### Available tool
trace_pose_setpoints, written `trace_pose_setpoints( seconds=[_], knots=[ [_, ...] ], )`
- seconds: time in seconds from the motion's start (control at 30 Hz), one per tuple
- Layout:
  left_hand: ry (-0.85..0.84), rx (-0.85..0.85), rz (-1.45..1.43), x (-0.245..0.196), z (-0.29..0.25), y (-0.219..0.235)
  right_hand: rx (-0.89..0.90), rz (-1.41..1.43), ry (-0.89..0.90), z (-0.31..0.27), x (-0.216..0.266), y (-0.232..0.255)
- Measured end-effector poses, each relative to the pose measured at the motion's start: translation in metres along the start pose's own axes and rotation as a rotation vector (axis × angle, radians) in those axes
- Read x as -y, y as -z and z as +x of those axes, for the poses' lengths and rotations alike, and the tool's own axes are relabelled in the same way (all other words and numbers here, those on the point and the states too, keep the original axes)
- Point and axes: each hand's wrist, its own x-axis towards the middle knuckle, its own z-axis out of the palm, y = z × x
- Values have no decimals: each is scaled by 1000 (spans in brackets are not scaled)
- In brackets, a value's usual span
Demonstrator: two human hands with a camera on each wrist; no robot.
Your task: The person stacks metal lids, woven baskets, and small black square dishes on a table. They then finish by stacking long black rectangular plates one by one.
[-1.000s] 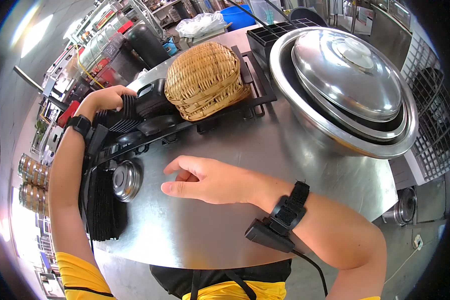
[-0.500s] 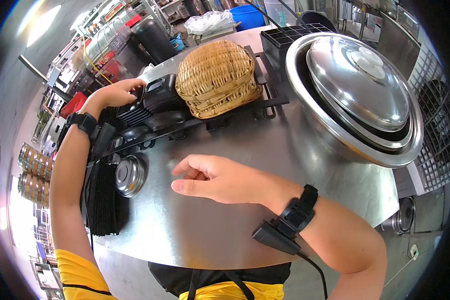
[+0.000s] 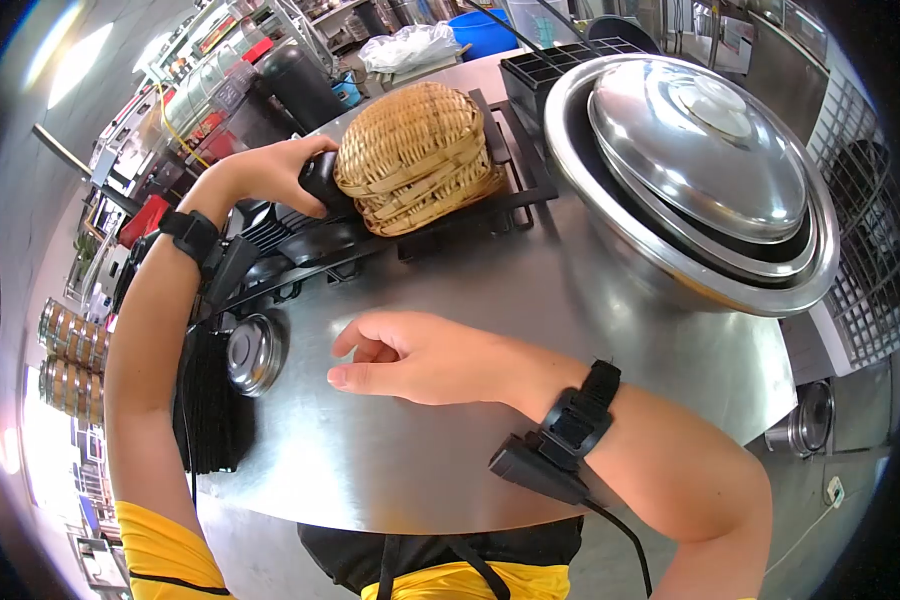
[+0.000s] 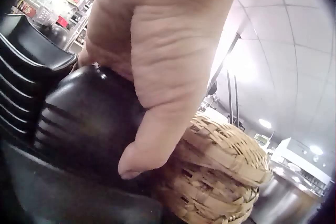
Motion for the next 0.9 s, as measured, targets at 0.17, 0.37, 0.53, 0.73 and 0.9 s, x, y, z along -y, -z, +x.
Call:
trace_pose_setpoints(
  seconds=[0.17, 0.37, 0.53, 0.73, 0.9],
  knots=[
    [19, -34, 57, -3, 1, -6, -4, -13, 80, 5, -15, -1],
    [-83, -130, 56, 1, -3, -14, -1, -39, 105, 5, -13, -1],
    [-74, -183, 105, -1, -9, -11, 13, -56, 62, 5, -11, 1],
    [-125, -193, 85, 0, -12, -10, 21, -56, 82, 7, -13, 0],
    [-99, -180, 138, 0, -5, -15, 14, -84, 86, 4, -11, 0]
  ],
)
